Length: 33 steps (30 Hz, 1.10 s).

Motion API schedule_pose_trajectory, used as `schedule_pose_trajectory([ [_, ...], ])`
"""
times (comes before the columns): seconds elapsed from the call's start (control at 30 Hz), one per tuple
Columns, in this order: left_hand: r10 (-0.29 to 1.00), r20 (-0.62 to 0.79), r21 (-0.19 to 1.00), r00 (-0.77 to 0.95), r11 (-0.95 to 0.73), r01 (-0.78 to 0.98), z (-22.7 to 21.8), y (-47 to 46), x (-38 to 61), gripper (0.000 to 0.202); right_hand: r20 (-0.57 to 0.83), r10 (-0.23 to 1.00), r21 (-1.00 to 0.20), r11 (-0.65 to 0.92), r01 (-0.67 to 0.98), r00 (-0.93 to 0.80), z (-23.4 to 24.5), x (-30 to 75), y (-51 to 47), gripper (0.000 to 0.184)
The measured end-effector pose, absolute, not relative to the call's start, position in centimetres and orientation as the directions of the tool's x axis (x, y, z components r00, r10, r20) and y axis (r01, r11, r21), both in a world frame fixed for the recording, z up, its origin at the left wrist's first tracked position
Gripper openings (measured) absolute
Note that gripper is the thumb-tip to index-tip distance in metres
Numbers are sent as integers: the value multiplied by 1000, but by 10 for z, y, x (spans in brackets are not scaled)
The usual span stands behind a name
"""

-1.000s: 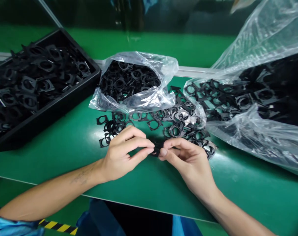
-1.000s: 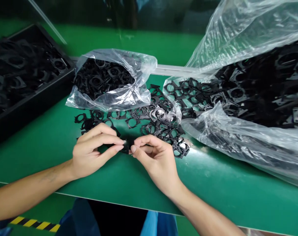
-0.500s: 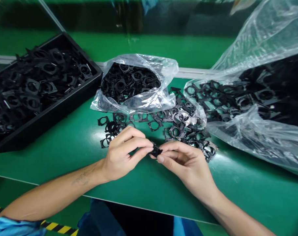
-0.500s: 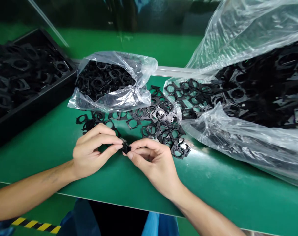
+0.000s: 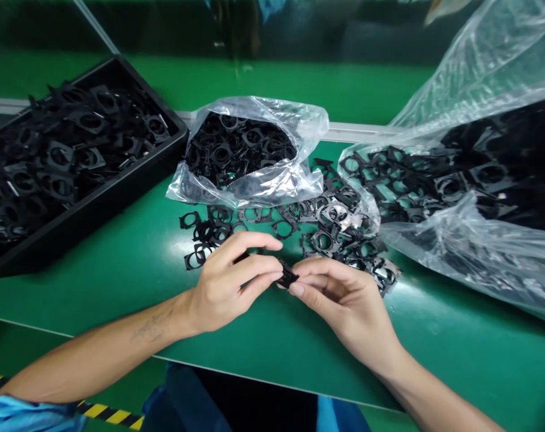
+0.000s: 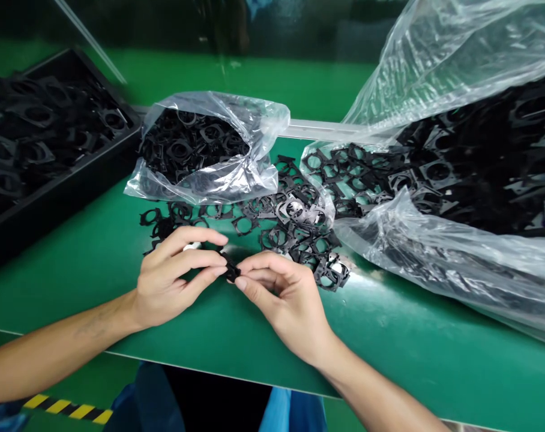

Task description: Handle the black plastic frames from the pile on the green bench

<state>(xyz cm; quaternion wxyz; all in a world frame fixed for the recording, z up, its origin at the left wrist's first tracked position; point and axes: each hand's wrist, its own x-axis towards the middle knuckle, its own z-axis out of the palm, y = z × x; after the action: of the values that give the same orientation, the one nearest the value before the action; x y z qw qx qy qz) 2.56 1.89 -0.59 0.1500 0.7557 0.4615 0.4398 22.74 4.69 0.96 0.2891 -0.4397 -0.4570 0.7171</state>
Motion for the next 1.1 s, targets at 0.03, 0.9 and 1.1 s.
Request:
schedule_pose_trajectory([
  [0.03,832,516,641,201,-531,554,-6,19,26,8,-356,821,-915,-403,-11,-445,10,227,47,23],
  [0.9,798,576,627,180,-572,529,-3,19,28,7,131,905,-926,257,276,-405,5,235,46,14],
  [1.1,802,570,625,179,-565,538,-3,21,27,7,189,878,-917,318,240,-440,5,236,47,13],
])
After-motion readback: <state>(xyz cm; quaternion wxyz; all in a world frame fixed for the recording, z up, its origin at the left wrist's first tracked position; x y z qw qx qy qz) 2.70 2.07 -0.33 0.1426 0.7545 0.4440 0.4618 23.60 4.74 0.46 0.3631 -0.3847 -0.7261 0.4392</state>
